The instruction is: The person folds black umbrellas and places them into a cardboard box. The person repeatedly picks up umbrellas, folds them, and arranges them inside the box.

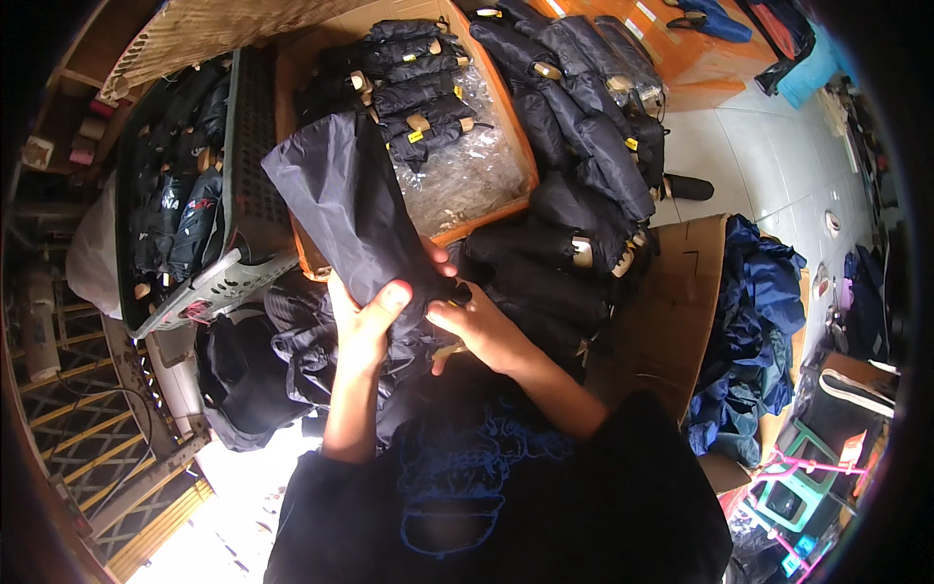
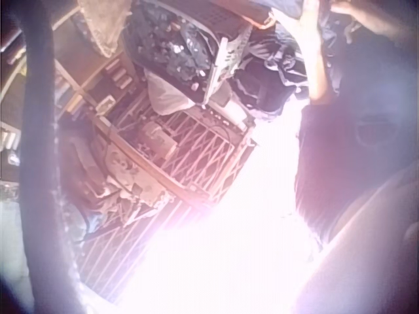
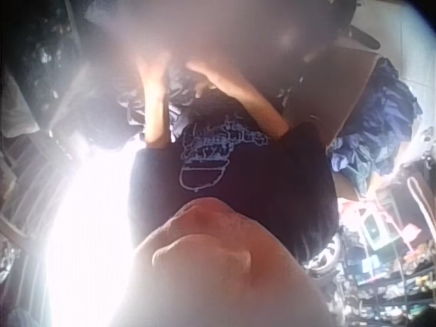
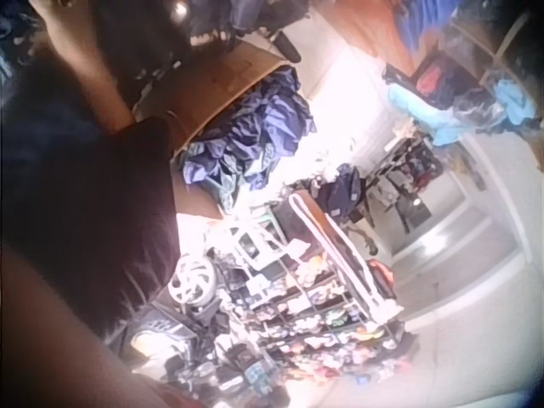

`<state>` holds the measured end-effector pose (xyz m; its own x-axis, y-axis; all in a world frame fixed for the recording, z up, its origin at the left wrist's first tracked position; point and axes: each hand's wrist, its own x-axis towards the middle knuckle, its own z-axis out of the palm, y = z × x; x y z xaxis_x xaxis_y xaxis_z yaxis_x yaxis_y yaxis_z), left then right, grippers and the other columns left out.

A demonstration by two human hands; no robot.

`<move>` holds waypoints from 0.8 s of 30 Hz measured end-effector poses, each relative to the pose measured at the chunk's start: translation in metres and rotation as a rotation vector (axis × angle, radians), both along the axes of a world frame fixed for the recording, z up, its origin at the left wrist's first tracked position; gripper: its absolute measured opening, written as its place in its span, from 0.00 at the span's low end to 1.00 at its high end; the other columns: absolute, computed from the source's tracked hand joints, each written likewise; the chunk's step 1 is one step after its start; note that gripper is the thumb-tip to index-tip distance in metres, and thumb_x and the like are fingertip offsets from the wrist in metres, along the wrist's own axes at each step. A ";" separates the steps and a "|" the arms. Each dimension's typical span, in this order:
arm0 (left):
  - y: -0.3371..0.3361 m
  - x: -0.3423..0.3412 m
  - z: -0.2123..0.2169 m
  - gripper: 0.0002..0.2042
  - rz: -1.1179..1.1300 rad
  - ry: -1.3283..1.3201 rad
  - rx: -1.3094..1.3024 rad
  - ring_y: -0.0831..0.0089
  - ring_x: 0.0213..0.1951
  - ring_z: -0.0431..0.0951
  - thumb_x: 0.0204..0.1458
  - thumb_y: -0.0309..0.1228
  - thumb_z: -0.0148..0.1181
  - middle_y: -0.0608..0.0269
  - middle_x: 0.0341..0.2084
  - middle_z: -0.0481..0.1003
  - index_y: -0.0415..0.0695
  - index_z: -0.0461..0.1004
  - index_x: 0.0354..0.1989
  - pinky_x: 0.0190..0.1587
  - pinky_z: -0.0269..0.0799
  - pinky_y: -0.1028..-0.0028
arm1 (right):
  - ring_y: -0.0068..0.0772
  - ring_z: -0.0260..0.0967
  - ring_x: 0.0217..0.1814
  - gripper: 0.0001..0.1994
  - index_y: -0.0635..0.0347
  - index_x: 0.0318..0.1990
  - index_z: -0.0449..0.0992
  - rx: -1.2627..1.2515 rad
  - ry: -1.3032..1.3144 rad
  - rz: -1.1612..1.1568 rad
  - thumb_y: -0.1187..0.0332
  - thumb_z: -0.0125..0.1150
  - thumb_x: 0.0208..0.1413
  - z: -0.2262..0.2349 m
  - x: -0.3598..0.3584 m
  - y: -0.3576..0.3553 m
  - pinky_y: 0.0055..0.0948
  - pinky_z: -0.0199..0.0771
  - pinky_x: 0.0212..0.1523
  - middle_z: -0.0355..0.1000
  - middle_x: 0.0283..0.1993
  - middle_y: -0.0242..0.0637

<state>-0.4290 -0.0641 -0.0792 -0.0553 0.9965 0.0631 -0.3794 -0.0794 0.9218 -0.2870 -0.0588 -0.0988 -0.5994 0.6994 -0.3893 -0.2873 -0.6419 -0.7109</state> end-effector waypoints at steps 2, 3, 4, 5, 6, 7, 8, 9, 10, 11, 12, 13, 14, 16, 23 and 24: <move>-0.003 0.005 0.006 0.31 0.018 0.059 0.013 0.53 0.37 0.78 0.48 0.44 0.63 0.43 0.35 0.73 0.29 0.61 0.49 0.43 0.76 0.58 | 0.21 0.70 0.26 0.21 0.67 0.44 0.70 0.078 -0.028 0.056 0.56 0.61 0.55 -0.006 0.003 0.000 0.19 0.69 0.21 0.70 0.30 0.32; -0.002 0.005 0.007 0.31 -0.002 0.047 0.017 0.53 0.38 0.78 0.48 0.45 0.62 0.43 0.35 0.73 0.29 0.62 0.49 0.44 0.75 0.58 | 0.21 0.69 0.25 0.21 0.67 0.43 0.70 0.116 -0.042 0.086 0.56 0.61 0.54 -0.008 0.005 -0.001 0.19 0.69 0.21 0.70 0.28 0.32; -0.001 0.005 0.007 0.32 -0.022 0.035 0.021 0.53 0.38 0.78 0.48 0.46 0.62 0.43 0.34 0.73 0.29 0.62 0.49 0.45 0.75 0.57 | 0.19 0.68 0.24 0.21 0.66 0.41 0.70 0.129 -0.068 0.117 0.55 0.63 0.53 -0.010 0.005 0.000 0.18 0.69 0.22 0.69 0.27 0.31; 0.000 0.005 0.008 0.32 -0.043 0.023 0.025 0.52 0.38 0.78 0.48 0.48 0.62 0.43 0.34 0.73 0.29 0.62 0.49 0.46 0.74 0.57 | 0.19 0.67 0.24 0.20 0.66 0.41 0.71 0.164 -0.069 0.044 0.56 0.63 0.53 -0.012 0.003 -0.001 0.18 0.69 0.23 0.69 0.27 0.31; 0.000 0.004 0.004 0.33 -0.057 -0.020 0.008 0.51 0.38 0.77 0.51 0.51 0.57 0.42 0.34 0.74 0.30 0.62 0.50 0.48 0.72 0.56 | 0.19 0.67 0.24 0.20 0.66 0.41 0.71 0.198 -0.069 -0.029 0.56 0.63 0.53 -0.014 -0.002 -0.004 0.18 0.70 0.23 0.69 0.28 0.31; 0.002 0.006 0.005 0.31 -0.024 -0.100 -0.031 0.52 0.37 0.78 0.52 0.48 0.59 0.42 0.34 0.75 0.28 0.63 0.48 0.46 0.74 0.58 | 0.18 0.67 0.24 0.19 0.65 0.41 0.71 0.232 -0.069 -0.103 0.56 0.63 0.53 -0.017 -0.006 -0.005 0.18 0.70 0.24 0.69 0.28 0.31; 0.005 0.010 0.007 0.29 0.006 -0.179 -0.066 0.53 0.36 0.79 0.52 0.45 0.60 0.41 0.33 0.75 0.27 0.65 0.47 0.44 0.76 0.59 | 0.18 0.67 0.26 0.19 0.65 0.41 0.71 0.293 -0.060 -0.157 0.57 0.63 0.52 -0.023 -0.010 -0.005 0.18 0.71 0.24 0.69 0.29 0.31; 0.007 0.012 0.009 0.27 0.036 -0.258 -0.101 0.53 0.36 0.79 0.52 0.42 0.61 0.41 0.33 0.76 0.25 0.66 0.45 0.41 0.77 0.60 | 0.19 0.67 0.27 0.19 0.65 0.41 0.71 0.354 -0.051 -0.210 0.57 0.63 0.52 -0.030 -0.013 -0.004 0.19 0.72 0.24 0.69 0.30 0.32; 0.009 0.007 0.008 0.28 -0.068 -0.242 -0.101 0.56 0.39 0.78 0.54 0.44 0.59 0.42 0.36 0.75 0.27 0.64 0.49 0.46 0.74 0.61 | 0.19 0.68 0.29 0.20 0.65 0.42 0.71 0.414 -0.042 -0.265 0.57 0.63 0.52 -0.033 -0.015 -0.002 0.20 0.73 0.24 0.69 0.31 0.32; 0.009 0.007 0.007 0.29 0.074 -0.079 -0.034 0.57 0.43 0.76 0.52 0.44 0.60 0.43 0.41 0.72 0.29 0.64 0.51 0.49 0.72 0.61 | 0.20 0.68 0.32 0.20 0.65 0.43 0.70 0.310 -0.038 -0.214 0.57 0.63 0.52 -0.030 -0.012 -0.001 0.21 0.74 0.23 0.69 0.33 0.33; 0.010 0.008 0.006 0.29 0.215 0.084 0.033 0.58 0.46 0.73 0.51 0.44 0.61 0.43 0.45 0.69 0.31 0.63 0.53 0.51 0.69 0.60 | 0.22 0.69 0.34 0.21 0.65 0.44 0.70 0.207 -0.033 -0.164 0.57 0.63 0.52 -0.025 -0.006 0.000 0.22 0.76 0.23 0.69 0.35 0.34; 0.013 0.009 0.005 0.31 0.355 0.247 0.101 0.59 0.50 0.70 0.50 0.44 0.62 0.44 0.50 0.65 0.33 0.62 0.55 0.53 0.66 0.59 | 0.23 0.69 0.36 0.21 0.66 0.45 0.70 0.103 -0.029 -0.113 0.57 0.63 0.52 -0.021 -0.003 0.001 0.24 0.77 0.23 0.69 0.37 0.35; 0.017 0.011 0.003 0.32 0.491 0.411 0.174 0.61 0.54 0.67 0.49 0.44 0.63 0.44 0.54 0.62 0.35 0.61 0.57 0.55 0.64 0.59 | 0.24 0.69 0.37 0.22 0.66 0.46 0.69 0.083 -0.076 -0.145 0.56 0.63 0.53 -0.022 -0.002 0.002 0.25 0.77 0.22 0.69 0.38 0.35; 0.020 0.001 -0.006 0.36 0.441 0.595 0.485 0.56 0.56 0.64 0.41 0.37 0.70 0.44 0.57 0.57 0.38 0.61 0.57 0.56 0.63 0.58 | 0.25 0.69 0.38 0.24 0.66 0.48 0.68 0.059 -0.140 -0.188 0.56 0.63 0.53 -0.021 0.001 0.004 0.26 0.78 0.22 0.68 0.40 0.36; 0.004 -0.010 0.009 0.17 0.413 1.300 0.654 0.61 0.40 0.71 0.31 0.25 0.71 0.59 0.37 0.70 0.45 0.79 0.35 0.42 0.68 0.63 | 0.24 0.69 0.30 0.23 0.70 0.44 0.71 0.078 -0.180 -0.260 0.55 0.63 0.53 -0.008 0.002 0.017 0.25 0.77 0.19 0.69 0.36 0.37; 0.006 -0.007 0.008 0.17 0.428 1.289 0.690 0.63 0.38 0.71 0.31 0.24 0.70 0.62 0.32 0.71 0.46 0.80 0.35 0.40 0.68 0.64 | 0.24 0.69 0.28 0.23 0.70 0.42 0.71 0.087 -0.204 -0.243 0.54 0.63 0.53 -0.009 0.001 0.018 0.24 0.77 0.19 0.69 0.34 0.37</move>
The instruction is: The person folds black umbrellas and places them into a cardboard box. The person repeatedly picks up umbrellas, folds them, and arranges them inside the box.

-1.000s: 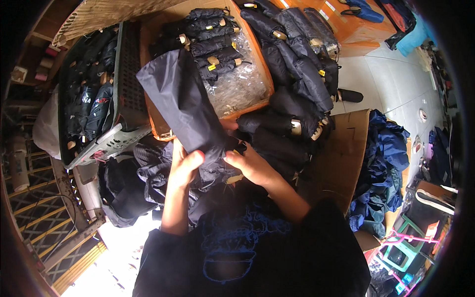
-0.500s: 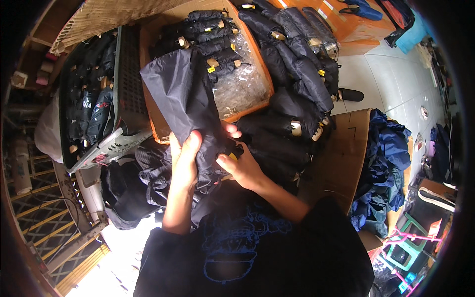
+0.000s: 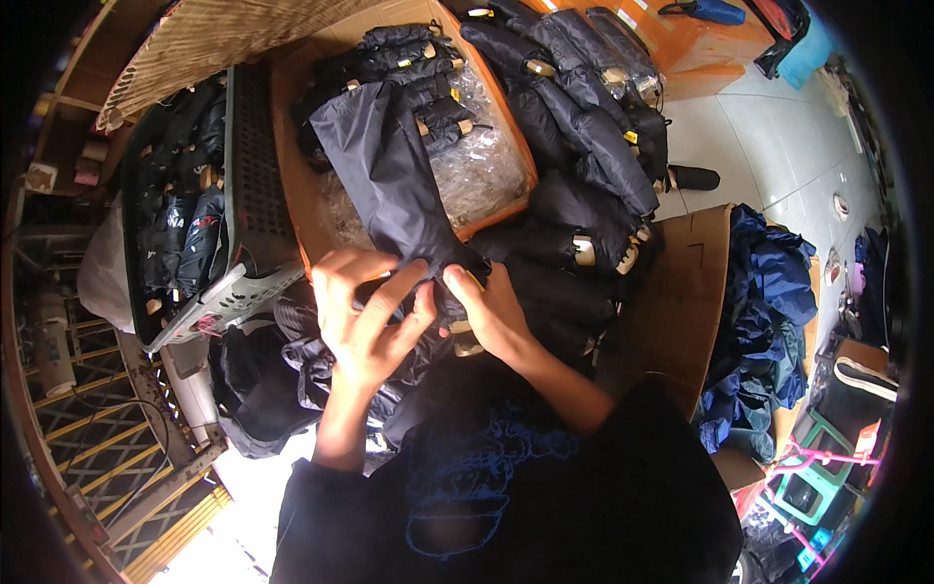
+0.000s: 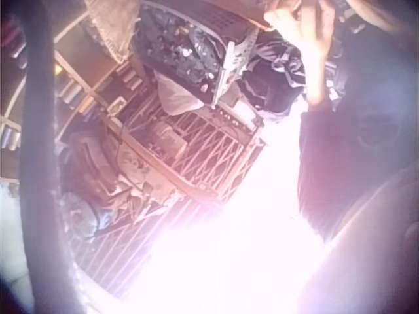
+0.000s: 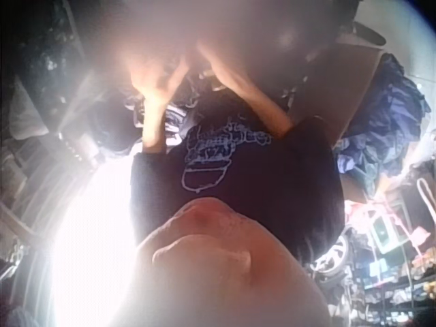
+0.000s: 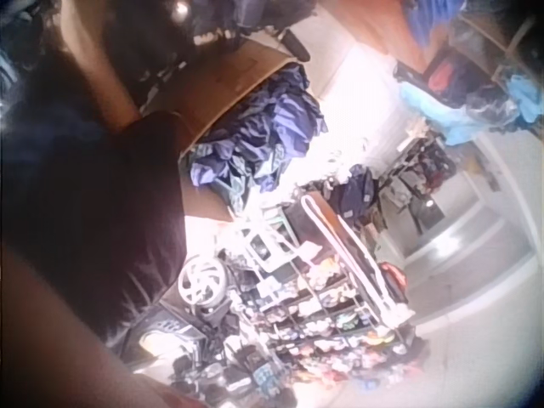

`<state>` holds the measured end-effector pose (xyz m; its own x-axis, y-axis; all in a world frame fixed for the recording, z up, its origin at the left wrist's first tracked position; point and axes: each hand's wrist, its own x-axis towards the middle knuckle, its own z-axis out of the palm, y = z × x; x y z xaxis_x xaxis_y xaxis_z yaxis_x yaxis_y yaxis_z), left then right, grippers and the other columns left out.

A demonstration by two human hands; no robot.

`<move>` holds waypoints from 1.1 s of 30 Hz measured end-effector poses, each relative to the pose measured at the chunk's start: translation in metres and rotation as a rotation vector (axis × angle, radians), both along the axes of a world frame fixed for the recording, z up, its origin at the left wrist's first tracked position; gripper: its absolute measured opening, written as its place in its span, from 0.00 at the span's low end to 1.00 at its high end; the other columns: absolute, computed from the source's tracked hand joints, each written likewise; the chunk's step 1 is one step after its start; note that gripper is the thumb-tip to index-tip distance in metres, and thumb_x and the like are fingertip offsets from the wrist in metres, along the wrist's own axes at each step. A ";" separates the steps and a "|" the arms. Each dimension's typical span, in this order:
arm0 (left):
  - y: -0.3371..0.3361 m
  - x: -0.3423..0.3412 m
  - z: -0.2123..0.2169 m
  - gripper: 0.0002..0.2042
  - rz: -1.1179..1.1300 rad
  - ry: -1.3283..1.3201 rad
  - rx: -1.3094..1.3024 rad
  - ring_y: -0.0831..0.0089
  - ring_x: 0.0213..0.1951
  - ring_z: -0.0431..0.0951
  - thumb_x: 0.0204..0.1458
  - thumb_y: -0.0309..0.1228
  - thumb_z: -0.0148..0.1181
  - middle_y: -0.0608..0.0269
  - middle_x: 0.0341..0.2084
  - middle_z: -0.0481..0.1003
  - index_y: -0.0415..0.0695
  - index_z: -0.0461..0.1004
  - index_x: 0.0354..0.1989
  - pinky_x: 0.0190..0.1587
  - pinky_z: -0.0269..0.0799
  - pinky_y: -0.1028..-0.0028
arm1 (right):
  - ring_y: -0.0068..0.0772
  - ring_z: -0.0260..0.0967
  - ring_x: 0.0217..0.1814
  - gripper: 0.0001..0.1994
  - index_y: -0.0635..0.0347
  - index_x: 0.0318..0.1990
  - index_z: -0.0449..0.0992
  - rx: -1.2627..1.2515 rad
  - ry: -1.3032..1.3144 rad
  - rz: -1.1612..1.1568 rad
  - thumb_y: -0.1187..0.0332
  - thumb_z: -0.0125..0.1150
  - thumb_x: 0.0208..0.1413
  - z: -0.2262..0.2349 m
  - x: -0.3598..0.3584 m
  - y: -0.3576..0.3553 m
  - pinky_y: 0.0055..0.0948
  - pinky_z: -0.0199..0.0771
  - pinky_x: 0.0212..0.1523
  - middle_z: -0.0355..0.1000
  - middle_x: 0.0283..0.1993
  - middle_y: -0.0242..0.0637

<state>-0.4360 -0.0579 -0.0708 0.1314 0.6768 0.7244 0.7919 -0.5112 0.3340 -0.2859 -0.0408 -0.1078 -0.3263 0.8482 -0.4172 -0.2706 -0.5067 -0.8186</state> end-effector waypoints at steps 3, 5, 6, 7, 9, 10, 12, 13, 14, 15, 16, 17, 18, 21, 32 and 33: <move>0.005 0.006 -0.004 0.14 0.027 0.026 0.064 0.65 0.31 0.72 0.33 0.20 0.68 0.65 0.27 0.72 0.43 0.78 0.32 0.38 0.68 0.66 | 0.22 0.68 0.23 0.23 0.73 0.39 0.72 0.047 -0.102 0.001 0.55 0.63 0.53 -0.006 -0.002 0.001 0.23 0.76 0.17 0.69 0.29 0.36; 0.010 0.010 -0.007 0.12 0.008 -0.049 0.041 0.66 0.29 0.72 0.35 0.17 0.66 0.64 0.25 0.73 0.41 0.75 0.30 0.37 0.68 0.66 | 0.21 0.67 0.21 0.23 0.74 0.38 0.72 0.122 -0.200 -0.049 0.55 0.63 0.53 -0.008 -0.003 -0.002 0.23 0.75 0.16 0.68 0.26 0.34; 0.012 0.010 -0.010 0.12 -0.009 -0.076 0.032 0.65 0.29 0.72 0.36 0.17 0.66 0.64 0.25 0.73 0.41 0.74 0.30 0.37 0.68 0.66 | 0.21 0.67 0.21 0.23 0.73 0.38 0.72 0.089 -0.176 -0.059 0.56 0.63 0.53 -0.007 -0.002 -0.002 0.22 0.75 0.16 0.68 0.26 0.34; 0.015 0.011 -0.012 0.11 -0.026 -0.102 0.023 0.65 0.29 0.73 0.36 0.17 0.66 0.64 0.25 0.73 0.41 0.74 0.30 0.37 0.69 0.65 | 0.20 0.67 0.21 0.22 0.73 0.38 0.72 0.057 -0.152 -0.069 0.56 0.63 0.53 -0.007 -0.001 -0.001 0.22 0.75 0.16 0.68 0.25 0.33; 0.017 0.014 -0.006 0.12 -0.120 -0.066 0.017 0.64 0.30 0.73 0.35 0.18 0.66 0.62 0.26 0.73 0.40 0.74 0.31 0.37 0.69 0.65 | 0.20 0.67 0.21 0.21 0.72 0.38 0.73 0.028 -0.136 -0.105 0.56 0.63 0.54 -0.003 0.002 0.001 0.22 0.74 0.15 0.68 0.24 0.33; 0.015 0.018 -0.002 0.11 -0.088 -0.086 -0.038 0.63 0.30 0.73 0.35 0.17 0.65 0.61 0.27 0.73 0.39 0.74 0.30 0.38 0.70 0.65 | 0.19 0.67 0.20 0.21 0.72 0.38 0.73 0.032 -0.142 -0.131 0.56 0.63 0.54 0.001 0.004 0.002 0.21 0.74 0.15 0.68 0.25 0.33; 0.012 0.020 -0.001 0.10 -0.050 -0.073 -0.081 0.62 0.31 0.74 0.36 0.17 0.65 0.59 0.27 0.73 0.38 0.75 0.30 0.38 0.71 0.66 | 0.18 0.66 0.19 0.20 0.70 0.38 0.74 0.088 -0.147 -0.151 0.57 0.63 0.54 -0.002 0.008 0.004 0.21 0.73 0.14 0.69 0.23 0.32; 0.013 0.018 -0.005 0.11 -0.044 -0.044 -0.064 0.61 0.31 0.74 0.35 0.17 0.65 0.59 0.28 0.73 0.39 0.75 0.30 0.38 0.71 0.67 | 0.18 0.66 0.18 0.19 0.70 0.37 0.74 0.091 -0.156 -0.150 0.57 0.63 0.54 -0.003 0.007 0.002 0.21 0.73 0.14 0.68 0.22 0.31; 0.014 0.016 -0.007 0.11 -0.034 -0.015 -0.043 0.61 0.31 0.74 0.35 0.17 0.65 0.59 0.28 0.73 0.39 0.75 0.30 0.38 0.71 0.67 | 0.18 0.65 0.17 0.19 0.69 0.37 0.74 0.099 -0.165 -0.145 0.57 0.63 0.54 -0.002 0.006 0.002 0.21 0.73 0.14 0.68 0.21 0.31; 0.015 0.015 -0.009 0.11 -0.021 -0.007 -0.019 0.62 0.31 0.73 0.35 0.18 0.65 0.59 0.28 0.73 0.39 0.75 0.31 0.38 0.70 0.67 | 0.17 0.65 0.17 0.19 0.69 0.36 0.74 0.106 -0.174 -0.139 0.57 0.63 0.54 -0.001 0.005 0.002 0.21 0.72 0.13 0.67 0.20 0.30; 0.015 0.015 -0.010 0.12 -0.007 0.001 0.005 0.63 0.31 0.73 0.34 0.18 0.66 0.60 0.28 0.73 0.40 0.75 0.31 0.37 0.69 0.67 | 0.17 0.65 0.16 0.18 0.69 0.36 0.75 0.117 -0.178 -0.143 0.58 0.63 0.54 0.000 0.004 0.002 0.21 0.72 0.13 0.68 0.20 0.30; 0.016 0.014 -0.011 0.13 0.004 0.009 0.028 0.63 0.31 0.73 0.34 0.19 0.66 0.61 0.28 0.73 0.41 0.75 0.31 0.36 0.68 0.67 | 0.17 0.65 0.16 0.17 0.69 0.36 0.75 0.128 -0.182 -0.149 0.59 0.63 0.54 0.000 0.003 0.002 0.21 0.71 0.13 0.68 0.19 0.30; 0.017 0.015 -0.012 0.12 0.031 -0.011 0.007 0.63 0.31 0.73 0.36 0.18 0.65 0.59 0.29 0.73 0.40 0.74 0.31 0.36 0.69 0.68 | 0.17 0.65 0.16 0.17 0.69 0.35 0.75 0.138 -0.186 -0.155 0.59 0.64 0.54 0.001 0.001 0.002 0.22 0.71 0.13 0.68 0.19 0.30; 0.019 0.021 -0.017 0.09 0.098 -0.077 -0.022 0.62 0.31 0.74 0.40 0.18 0.63 0.57 0.29 0.73 0.39 0.72 0.31 0.36 0.70 0.68 | 0.17 0.66 0.16 0.15 0.69 0.34 0.75 0.223 -0.208 -0.168 0.62 0.64 0.53 -0.002 0.000 0.005 0.22 0.68 0.13 0.69 0.18 0.31; 0.022 0.021 -0.024 0.11 -0.206 -0.160 0.099 0.64 0.30 0.71 0.37 0.21 0.65 0.59 0.27 0.71 0.42 0.71 0.30 0.38 0.65 0.63 | 0.20 0.67 0.14 0.14 0.69 0.31 0.75 0.358 -0.244 -0.205 0.63 0.65 0.52 -0.004 0.007 0.009 0.23 0.66 0.12 0.72 0.18 0.35; 0.017 0.016 -0.029 0.16 -0.195 -0.262 0.026 0.64 0.40 0.71 0.39 0.29 0.66 0.55 0.37 0.71 0.41 0.69 0.37 0.44 0.66 0.61 | 0.20 0.68 0.14 0.15 0.70 0.31 0.75 0.308 -0.185 -0.195 0.63 0.65 0.52 -0.006 0.007 0.009 0.23 0.67 0.12 0.72 0.18 0.35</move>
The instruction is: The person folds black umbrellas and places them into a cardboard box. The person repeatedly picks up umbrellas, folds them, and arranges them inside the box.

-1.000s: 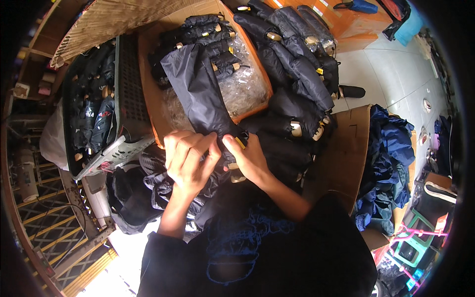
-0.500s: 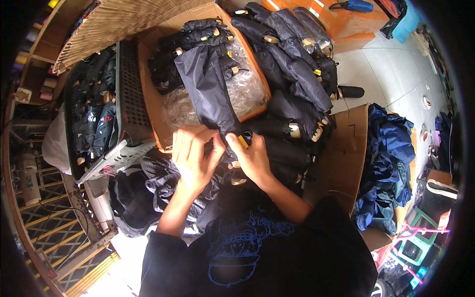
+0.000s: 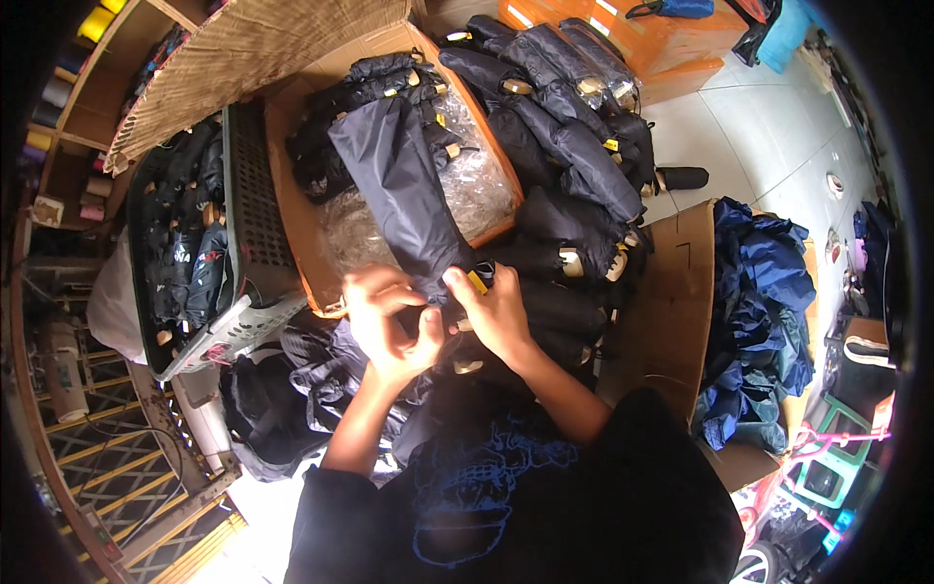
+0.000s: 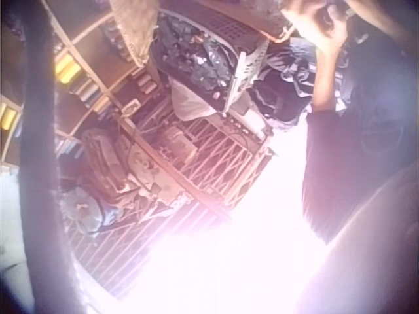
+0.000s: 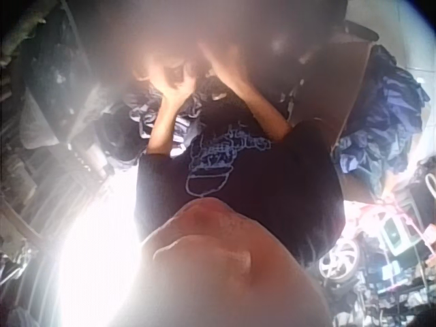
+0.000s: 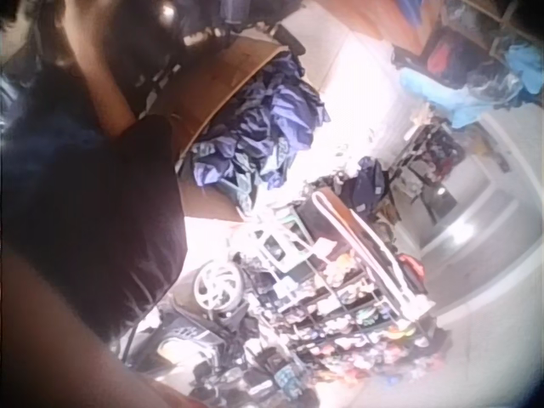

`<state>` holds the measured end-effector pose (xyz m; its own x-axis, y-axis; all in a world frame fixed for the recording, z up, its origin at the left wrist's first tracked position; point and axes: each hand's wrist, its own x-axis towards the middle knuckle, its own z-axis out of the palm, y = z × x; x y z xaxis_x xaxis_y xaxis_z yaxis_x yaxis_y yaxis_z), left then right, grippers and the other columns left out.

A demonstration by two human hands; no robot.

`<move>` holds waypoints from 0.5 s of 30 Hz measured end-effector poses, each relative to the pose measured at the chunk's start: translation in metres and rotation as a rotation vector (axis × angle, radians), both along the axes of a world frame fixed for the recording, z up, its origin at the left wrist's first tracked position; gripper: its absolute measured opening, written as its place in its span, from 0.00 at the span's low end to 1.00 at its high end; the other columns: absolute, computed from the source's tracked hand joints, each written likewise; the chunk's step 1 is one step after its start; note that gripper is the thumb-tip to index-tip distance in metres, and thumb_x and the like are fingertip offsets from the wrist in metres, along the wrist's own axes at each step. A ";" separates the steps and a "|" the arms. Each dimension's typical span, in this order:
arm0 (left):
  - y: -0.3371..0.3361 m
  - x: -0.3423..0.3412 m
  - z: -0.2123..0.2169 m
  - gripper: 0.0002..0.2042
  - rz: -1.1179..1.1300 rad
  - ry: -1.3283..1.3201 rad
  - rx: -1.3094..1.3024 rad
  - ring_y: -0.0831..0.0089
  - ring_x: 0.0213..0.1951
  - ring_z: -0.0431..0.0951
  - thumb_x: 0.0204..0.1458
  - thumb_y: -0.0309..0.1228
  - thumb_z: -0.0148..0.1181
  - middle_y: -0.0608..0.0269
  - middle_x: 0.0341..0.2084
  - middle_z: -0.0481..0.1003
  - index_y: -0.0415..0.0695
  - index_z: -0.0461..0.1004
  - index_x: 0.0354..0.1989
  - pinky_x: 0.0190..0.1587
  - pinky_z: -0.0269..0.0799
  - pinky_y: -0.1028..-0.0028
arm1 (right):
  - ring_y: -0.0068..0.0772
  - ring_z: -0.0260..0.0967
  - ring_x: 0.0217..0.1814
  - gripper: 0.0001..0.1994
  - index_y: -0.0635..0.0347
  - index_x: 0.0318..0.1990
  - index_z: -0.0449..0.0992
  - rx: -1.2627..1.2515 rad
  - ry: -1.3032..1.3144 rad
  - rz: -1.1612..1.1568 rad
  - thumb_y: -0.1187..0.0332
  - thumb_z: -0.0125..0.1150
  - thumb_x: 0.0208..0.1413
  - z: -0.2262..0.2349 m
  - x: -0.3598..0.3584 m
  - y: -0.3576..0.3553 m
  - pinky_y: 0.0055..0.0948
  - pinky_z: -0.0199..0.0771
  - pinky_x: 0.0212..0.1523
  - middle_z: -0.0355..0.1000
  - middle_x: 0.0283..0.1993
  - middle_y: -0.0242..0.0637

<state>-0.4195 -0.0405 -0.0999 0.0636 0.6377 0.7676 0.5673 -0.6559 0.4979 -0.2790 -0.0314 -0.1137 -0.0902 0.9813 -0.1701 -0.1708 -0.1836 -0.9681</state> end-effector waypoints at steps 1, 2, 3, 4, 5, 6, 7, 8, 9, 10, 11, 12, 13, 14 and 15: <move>0.004 0.008 -0.007 0.21 -0.021 -0.364 -0.076 0.64 0.46 0.69 0.42 0.33 0.65 0.54 0.44 0.68 0.40 0.66 0.43 0.49 0.65 0.61 | 0.21 0.68 0.14 0.15 0.70 0.31 0.75 -0.045 0.062 0.016 0.63 0.65 0.52 -0.001 0.000 0.000 0.23 0.67 0.12 0.72 0.18 0.35; 0.009 0.018 -0.007 0.25 -0.038 -0.731 -0.157 0.64 0.52 0.67 0.44 0.36 0.64 0.53 0.50 0.65 0.40 0.63 0.49 0.53 0.63 0.62 | 0.22 0.68 0.14 0.16 0.71 0.31 0.75 -0.042 0.034 0.029 0.62 0.65 0.52 0.002 -0.001 -0.002 0.24 0.67 0.12 0.72 0.18 0.36; 0.009 0.014 0.006 0.29 -0.022 -0.779 -0.436 0.62 0.54 0.65 0.51 0.47 0.58 0.52 0.52 0.64 0.40 0.59 0.55 0.59 0.59 0.62 | 0.22 0.68 0.14 0.17 0.72 0.32 0.75 -0.040 0.006 0.043 0.61 0.66 0.52 0.006 -0.003 -0.005 0.24 0.68 0.12 0.72 0.18 0.36; 0.009 0.004 0.001 0.31 -0.174 -0.888 -0.572 0.60 0.51 0.68 0.51 0.49 0.57 0.50 0.48 0.66 0.40 0.59 0.56 0.56 0.62 0.62 | 0.23 0.69 0.14 0.18 0.72 0.32 0.75 -0.037 -0.021 0.057 0.60 0.66 0.52 0.009 -0.005 -0.008 0.24 0.68 0.13 0.72 0.19 0.37; 0.014 -0.005 0.001 0.33 -0.329 -0.993 -0.703 0.59 0.47 0.71 0.51 0.51 0.57 0.49 0.45 0.69 0.40 0.59 0.57 0.53 0.66 0.61 | 0.25 0.69 0.14 0.20 0.72 0.33 0.74 0.002 -0.066 0.128 0.58 0.66 0.50 0.005 -0.006 -0.008 0.24 0.69 0.13 0.72 0.19 0.39; 0.017 -0.007 0.004 0.35 -0.488 -1.093 -0.834 0.58 0.44 0.74 0.50 0.54 0.56 0.47 0.41 0.71 0.39 0.59 0.58 0.49 0.70 0.61 | 0.26 0.70 0.14 0.21 0.73 0.34 0.74 -0.038 0.021 0.169 0.58 0.66 0.50 0.003 -0.008 -0.009 0.24 0.69 0.14 0.72 0.19 0.40; 0.015 -0.003 0.008 0.33 -0.506 -1.086 -0.822 0.56 0.37 0.76 0.49 0.50 0.59 0.47 0.35 0.73 0.38 0.59 0.55 0.43 0.74 0.62 | 0.25 0.70 0.15 0.20 0.73 0.35 0.73 -0.033 0.029 0.184 0.59 0.66 0.50 0.004 -0.007 -0.010 0.24 0.70 0.15 0.71 0.19 0.39; 0.013 0.000 0.010 0.32 -0.480 -1.047 -0.815 0.57 0.37 0.76 0.48 0.48 0.61 0.47 0.35 0.73 0.37 0.60 0.54 0.43 0.74 0.62 | 0.25 0.70 0.15 0.20 0.73 0.36 0.73 -0.037 0.032 0.191 0.60 0.65 0.50 0.006 -0.006 -0.012 0.24 0.70 0.15 0.71 0.19 0.39; 0.011 0.003 0.010 0.32 -0.454 -1.008 -0.809 0.57 0.38 0.76 0.47 0.47 0.62 0.47 0.35 0.73 0.37 0.60 0.53 0.43 0.74 0.62 | 0.25 0.70 0.15 0.19 0.73 0.37 0.73 -0.040 0.034 0.200 0.61 0.65 0.51 0.009 -0.006 -0.012 0.24 0.71 0.16 0.71 0.18 0.39; 0.009 0.004 0.010 0.31 -0.429 -0.969 -0.803 0.57 0.38 0.76 0.46 0.45 0.63 0.47 0.34 0.73 0.36 0.60 0.52 0.43 0.74 0.62 | 0.25 0.70 0.16 0.19 0.73 0.37 0.73 -0.047 0.031 0.203 0.61 0.64 0.51 0.008 -0.003 -0.014 0.24 0.71 0.16 0.71 0.18 0.38; 0.007 0.004 0.011 0.30 -0.439 -0.921 -0.802 0.56 0.38 0.76 0.43 0.40 0.66 0.47 0.33 0.73 0.34 0.61 0.49 0.43 0.73 0.60 | 0.25 0.71 0.16 0.18 0.73 0.38 0.72 -0.069 0.033 0.210 0.62 0.64 0.51 0.009 -0.003 -0.015 0.24 0.71 0.16 0.71 0.20 0.38; 0.005 0.007 0.010 0.29 -0.433 -0.959 -0.790 0.56 0.37 0.77 0.42 0.38 0.67 0.47 0.32 0.74 0.32 0.63 0.47 0.43 0.74 0.61 | 0.24 0.71 0.17 0.18 0.72 0.39 0.72 -0.089 0.035 0.214 0.63 0.64 0.51 0.011 -0.002 -0.017 0.23 0.71 0.16 0.72 0.21 0.38; 0.002 0.012 0.009 0.27 -0.427 -0.998 -0.778 0.57 0.36 0.77 0.41 0.37 0.68 0.47 0.31 0.75 0.31 0.65 0.45 0.43 0.74 0.62 | 0.24 0.71 0.17 0.18 0.71 0.40 0.72 -0.120 0.039 0.219 0.63 0.64 0.51 0.013 -0.002 -0.018 0.23 0.71 0.16 0.72 0.23 0.39; -0.002 0.016 0.009 0.26 -0.419 -1.036 -0.764 0.57 0.36 0.78 0.40 0.35 0.70 0.47 0.31 0.76 0.29 0.67 0.43 0.42 0.74 0.62 | 0.24 0.71 0.18 0.17 0.70 0.40 0.71 -0.151 0.043 0.227 0.63 0.64 0.50 0.016 -0.001 -0.018 0.23 0.72 0.16 0.73 0.26 0.39; -0.006 0.017 0.009 0.28 -0.430 -1.056 -0.796 0.60 0.38 0.77 0.39 0.37 0.72 0.50 0.32 0.76 0.31 0.67 0.44 0.45 0.72 0.63 | 0.24 0.71 0.19 0.17 0.69 0.41 0.71 -0.117 0.056 0.231 0.64 0.64 0.50 0.019 -0.001 -0.018 0.23 0.71 0.16 0.72 0.29 0.40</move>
